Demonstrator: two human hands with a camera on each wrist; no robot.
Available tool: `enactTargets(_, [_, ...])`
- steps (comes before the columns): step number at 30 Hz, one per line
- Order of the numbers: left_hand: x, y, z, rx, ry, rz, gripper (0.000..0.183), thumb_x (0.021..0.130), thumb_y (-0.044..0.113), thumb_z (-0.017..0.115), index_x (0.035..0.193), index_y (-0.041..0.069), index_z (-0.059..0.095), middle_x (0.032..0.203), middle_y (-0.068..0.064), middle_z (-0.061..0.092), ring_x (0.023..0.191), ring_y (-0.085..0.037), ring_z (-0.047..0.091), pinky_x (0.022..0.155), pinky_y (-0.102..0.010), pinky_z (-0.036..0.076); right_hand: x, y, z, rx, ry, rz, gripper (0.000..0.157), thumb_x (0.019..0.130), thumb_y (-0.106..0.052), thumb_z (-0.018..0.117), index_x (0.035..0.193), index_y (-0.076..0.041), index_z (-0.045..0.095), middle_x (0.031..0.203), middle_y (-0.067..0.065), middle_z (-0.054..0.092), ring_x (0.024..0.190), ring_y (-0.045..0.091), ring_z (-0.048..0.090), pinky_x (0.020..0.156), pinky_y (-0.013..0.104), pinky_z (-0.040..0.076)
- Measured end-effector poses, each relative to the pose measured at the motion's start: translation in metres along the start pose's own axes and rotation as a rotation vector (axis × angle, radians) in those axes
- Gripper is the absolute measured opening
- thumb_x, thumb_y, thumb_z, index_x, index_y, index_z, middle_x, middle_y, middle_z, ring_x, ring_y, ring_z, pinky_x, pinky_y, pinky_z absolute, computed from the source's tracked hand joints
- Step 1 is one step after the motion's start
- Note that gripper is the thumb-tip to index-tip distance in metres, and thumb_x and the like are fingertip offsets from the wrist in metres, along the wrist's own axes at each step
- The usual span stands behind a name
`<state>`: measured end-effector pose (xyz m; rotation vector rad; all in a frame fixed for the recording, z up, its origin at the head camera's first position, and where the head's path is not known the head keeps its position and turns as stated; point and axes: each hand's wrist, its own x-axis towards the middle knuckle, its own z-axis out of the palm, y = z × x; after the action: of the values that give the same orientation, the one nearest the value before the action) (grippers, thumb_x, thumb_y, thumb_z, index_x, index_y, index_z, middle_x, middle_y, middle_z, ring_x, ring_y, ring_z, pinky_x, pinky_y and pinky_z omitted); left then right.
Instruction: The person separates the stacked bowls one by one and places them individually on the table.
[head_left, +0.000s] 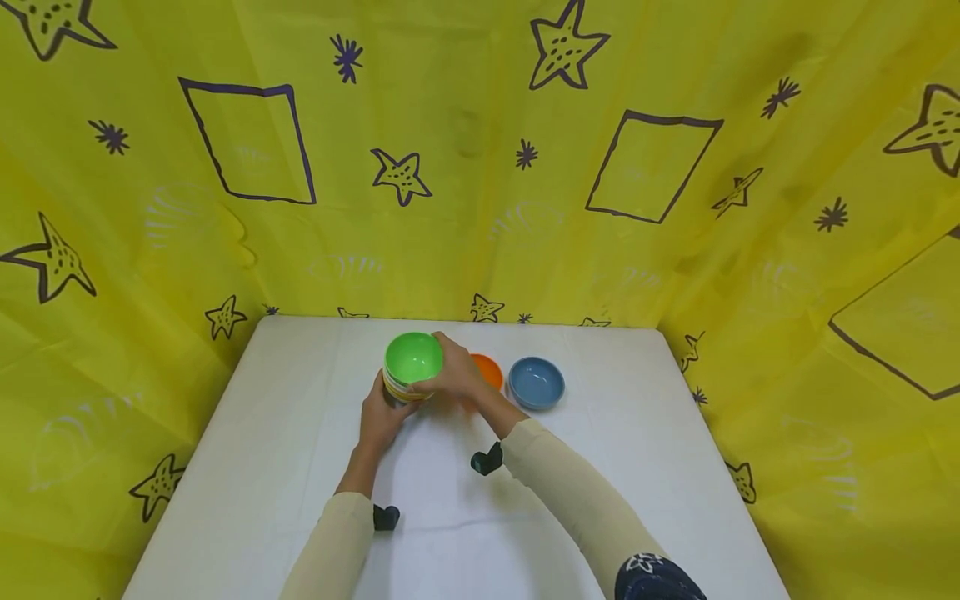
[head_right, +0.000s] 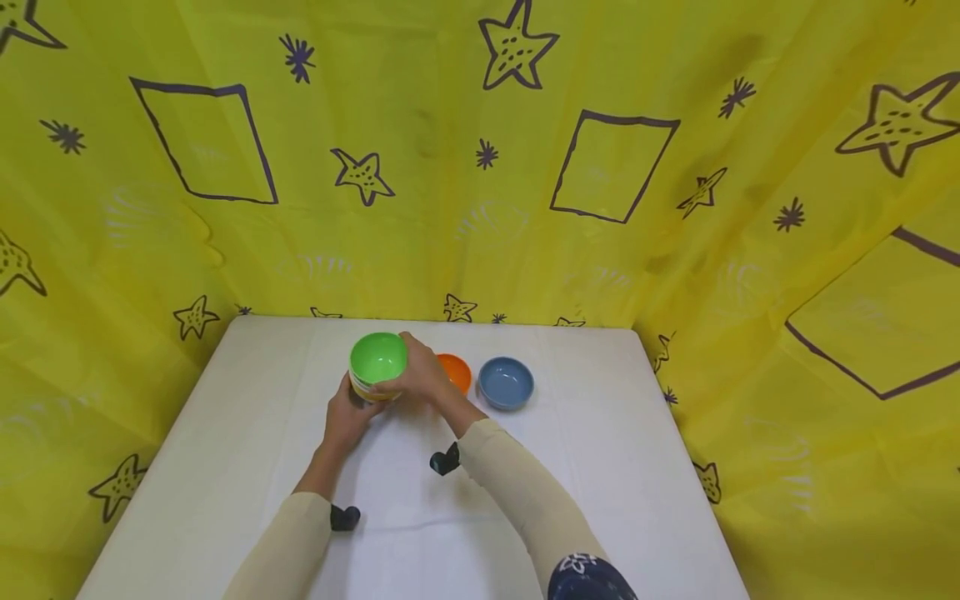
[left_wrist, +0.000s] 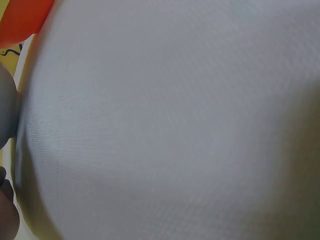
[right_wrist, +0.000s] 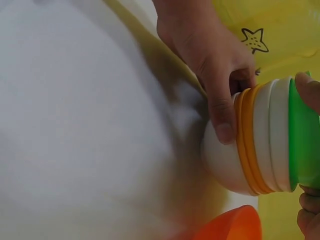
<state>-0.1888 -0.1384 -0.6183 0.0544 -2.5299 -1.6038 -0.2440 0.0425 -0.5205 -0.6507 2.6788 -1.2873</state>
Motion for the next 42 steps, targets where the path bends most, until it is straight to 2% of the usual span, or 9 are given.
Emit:
enactTargets(10, [0.002, -0.003, 0.001, 0.004, 0.026, 0.02, 0.099, 0.079, 0.016, 0.094, 0.158, 0.0, 0.037, 0.156, -0.025, 0.049, 0.148, -0.04, 0.042, 0.125, -0.05, 0.03, -0.009, -0.005, -0.025, -0.011, 0.091, -0.013, 0.092, 0.068, -0.035, 0.1, 0.144, -0.009, 0.053, 0.13, 0.007, 0.067, 0.115, 0.025, 0.066, 0.096, 0.039, 0.058])
enactTargets(19, [0.002, -0.001, 0.002, -0.021, 0.032, 0.004, 0.105, 0.077, 0.022, 0.097, 0.16, 0.004, 0.036, 0.16, -0.019, 0.046, 0.152, -0.034, 0.037, 0.127, -0.048, 0.026, -0.027, 0.003, -0.064, -0.023, 0.162, 0.058, 0.114, 0.068, -0.034, 0.099, 0.158, 0.001, 0.039, 0.143, 0.02, 0.06, 0.124, 0.036, 0.062, 0.102, 0.051, 0.056])
enactTargets(23, [0.004, 0.0, 0.003, -0.03, 0.02, 0.003, 0.106, 0.078, 0.026, 0.096, 0.162, 0.006, 0.034, 0.163, -0.017, 0.043, 0.154, -0.033, 0.033, 0.128, -0.048, 0.024, -0.042, 0.012, -0.087, 0.004, 0.211, 0.079, 0.113, 0.066, -0.031, 0.099, 0.157, 0.002, 0.039, 0.142, 0.022, 0.06, 0.124, 0.04, 0.062, 0.101, 0.055, 0.056])
enactTargets(32, [0.002, 0.001, 0.004, -0.014, 0.021, -0.015, 0.104, 0.078, 0.024, 0.096, 0.161, 0.006, 0.036, 0.162, -0.018, 0.044, 0.152, -0.034, 0.036, 0.127, -0.048, 0.026, -0.093, 0.054, -0.128, -0.013, 0.326, 0.166, 0.101, 0.07, -0.032, 0.098, 0.152, -0.004, 0.044, 0.142, 0.022, 0.059, 0.127, 0.043, 0.059, 0.101, 0.061, 0.055])
enactTargets(38, [0.001, -0.001, 0.003, -0.012, 0.033, -0.007, 0.105, 0.077, 0.022, 0.097, 0.161, 0.006, 0.036, 0.162, -0.018, 0.045, 0.152, -0.034, 0.036, 0.127, -0.048, 0.025, -0.129, 0.087, -0.143, -0.012, 0.379, 0.232, 0.097, 0.073, -0.029, 0.097, 0.15, -0.002, 0.045, 0.141, 0.025, 0.058, 0.128, 0.046, 0.057, 0.1, 0.064, 0.053])
enactTargets(42, [0.001, -0.002, 0.005, -0.023, 0.045, 0.023, 0.103, 0.077, 0.019, 0.096, 0.16, 0.006, 0.037, 0.16, -0.017, 0.046, 0.152, -0.033, 0.037, 0.127, -0.046, 0.026, -0.146, 0.108, -0.152, -0.029, 0.42, 0.301, 0.095, 0.075, -0.027, 0.095, 0.15, 0.001, 0.044, 0.142, 0.028, 0.056, 0.128, 0.047, 0.055, 0.102, 0.064, 0.052])
